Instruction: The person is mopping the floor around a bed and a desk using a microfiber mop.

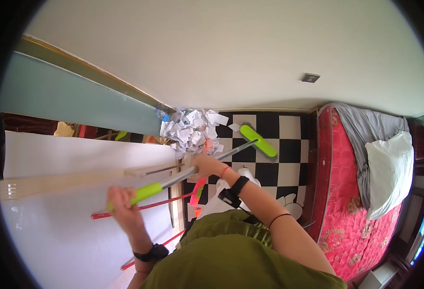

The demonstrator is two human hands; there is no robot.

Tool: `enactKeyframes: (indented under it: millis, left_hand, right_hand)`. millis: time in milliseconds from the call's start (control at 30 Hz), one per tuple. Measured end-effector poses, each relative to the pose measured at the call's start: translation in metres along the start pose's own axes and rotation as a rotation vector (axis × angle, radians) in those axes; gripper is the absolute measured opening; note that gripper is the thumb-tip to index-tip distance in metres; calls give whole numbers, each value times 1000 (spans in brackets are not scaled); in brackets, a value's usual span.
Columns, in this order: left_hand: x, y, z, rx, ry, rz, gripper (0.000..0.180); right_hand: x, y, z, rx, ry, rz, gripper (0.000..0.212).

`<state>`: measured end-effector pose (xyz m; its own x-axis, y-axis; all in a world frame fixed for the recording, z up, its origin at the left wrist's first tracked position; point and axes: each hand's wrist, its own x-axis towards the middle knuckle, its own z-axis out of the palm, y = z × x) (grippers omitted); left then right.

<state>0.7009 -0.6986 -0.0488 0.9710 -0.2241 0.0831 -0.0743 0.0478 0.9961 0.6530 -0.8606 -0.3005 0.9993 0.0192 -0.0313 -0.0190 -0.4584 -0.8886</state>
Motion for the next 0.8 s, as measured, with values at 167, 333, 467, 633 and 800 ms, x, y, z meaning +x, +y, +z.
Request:
enactKeyframes:
  millis: [167, 333, 467, 633, 800]
  left_hand:
    - [-11, -39, -9, -46, 239, -208, 29]
    - [-23, -22, -20, 25, 312, -59, 30]
    - [-28, 16, -31, 161, 210, 252, 33]
    - [-37, 61, -54, -80, 330, 289, 36]
    - [-40, 26, -49, -59, 179, 41, 31]
  right_hand:
    - [-4, 26, 37, -116, 52, 234, 12]
    - [33, 10, 65, -136, 18, 148, 12]
    - [53, -33, 74, -60, 94, -82, 11]
    - [20, -100, 51, -59, -32, -30, 8]
    - [-19, -48, 45, -55, -155, 4, 11]
